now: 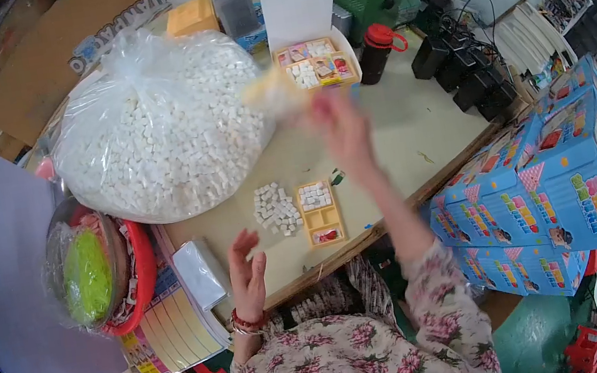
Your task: Manually packaging small toy blocks into plastic trays, sealing them in bags, and placing them into retail cardboard boxes.
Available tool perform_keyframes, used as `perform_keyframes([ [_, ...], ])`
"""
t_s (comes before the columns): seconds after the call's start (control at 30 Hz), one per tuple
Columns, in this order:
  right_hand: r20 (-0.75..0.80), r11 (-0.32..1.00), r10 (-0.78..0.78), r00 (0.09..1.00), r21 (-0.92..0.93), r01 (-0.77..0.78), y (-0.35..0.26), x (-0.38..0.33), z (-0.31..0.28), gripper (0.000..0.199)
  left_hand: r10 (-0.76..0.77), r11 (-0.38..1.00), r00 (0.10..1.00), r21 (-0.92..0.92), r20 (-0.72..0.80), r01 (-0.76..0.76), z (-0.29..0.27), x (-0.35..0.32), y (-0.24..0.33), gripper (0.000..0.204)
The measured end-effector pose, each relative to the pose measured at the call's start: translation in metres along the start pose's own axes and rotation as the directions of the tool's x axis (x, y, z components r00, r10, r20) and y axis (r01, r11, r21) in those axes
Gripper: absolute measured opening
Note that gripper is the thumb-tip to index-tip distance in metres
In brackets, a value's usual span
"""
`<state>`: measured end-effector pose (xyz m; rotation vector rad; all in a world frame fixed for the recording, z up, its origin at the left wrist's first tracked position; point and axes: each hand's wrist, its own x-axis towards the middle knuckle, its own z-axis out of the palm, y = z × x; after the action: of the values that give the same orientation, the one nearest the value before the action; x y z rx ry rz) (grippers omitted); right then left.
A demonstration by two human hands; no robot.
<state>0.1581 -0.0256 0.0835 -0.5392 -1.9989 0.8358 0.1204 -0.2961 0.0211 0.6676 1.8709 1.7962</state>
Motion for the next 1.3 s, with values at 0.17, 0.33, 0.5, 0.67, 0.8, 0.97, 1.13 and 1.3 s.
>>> perform_keyframes([
  [0.17, 0.143, 0.858, -0.351, 0.925, -0.347, 0.379, 0.068, 0.159, -0.02, 0.027, -0.163, 0.985, 0.976, -0.037, 0.147, 0.17, -0.017, -0.032, -0.007, 0.025],
  [0.33, 0.635, 0.915, 0.088, 0.767, -0.355, 0.19, 0.125, 0.208, -0.002, 0.028, -0.199, 0.978, 0.98, -0.065, 0.03, 0.2, -0.039, -0.058, -0.018, 0.021],
  [0.5, 0.778, 0.937, 0.174, 0.604, -0.32, 0.142, 0.13, 0.232, 0.015, 0.032, -0.24, 0.968, 0.97, -0.079, -0.041, 0.237, -0.055, -0.069, -0.025, 0.02],
  [0.67, 0.827, 0.863, 0.339, 0.449, -0.464, 0.203, 0.157, 0.238, 0.02, 0.037, -0.293, 0.956, 0.956, -0.017, -0.015, 0.293, -0.057, -0.074, -0.03, 0.024],
  [0.8, 0.75, 0.579, 0.35, 0.561, -0.644, 0.5, 0.142, 0.212, 0.038, 0.036, -0.311, 0.949, 0.949, -0.07, -0.055, 0.307, -0.051, -0.078, -0.036, 0.024],
  [0.97, 0.611, 0.529, 0.301, 0.733, -0.746, 0.405, 0.144, 0.196, 0.039, 0.032, -0.292, 0.956, 0.954, -0.066, -0.074, 0.287, -0.055, -0.075, -0.031, 0.024],
  [1.13, 0.432, 0.857, -0.119, 0.894, -0.41, 0.312, 0.165, 0.189, 0.011, 0.028, -0.277, 0.96, 0.955, -0.063, -0.104, 0.272, -0.056, -0.066, -0.027, 0.024],
  [1.3, 0.123, 0.991, 0.015, 0.992, -0.131, 0.001, 0.128, 0.163, 0.001, 0.025, -0.303, 0.952, 0.941, -0.095, -0.152, 0.291, -0.064, -0.08, -0.039, 0.024],
])
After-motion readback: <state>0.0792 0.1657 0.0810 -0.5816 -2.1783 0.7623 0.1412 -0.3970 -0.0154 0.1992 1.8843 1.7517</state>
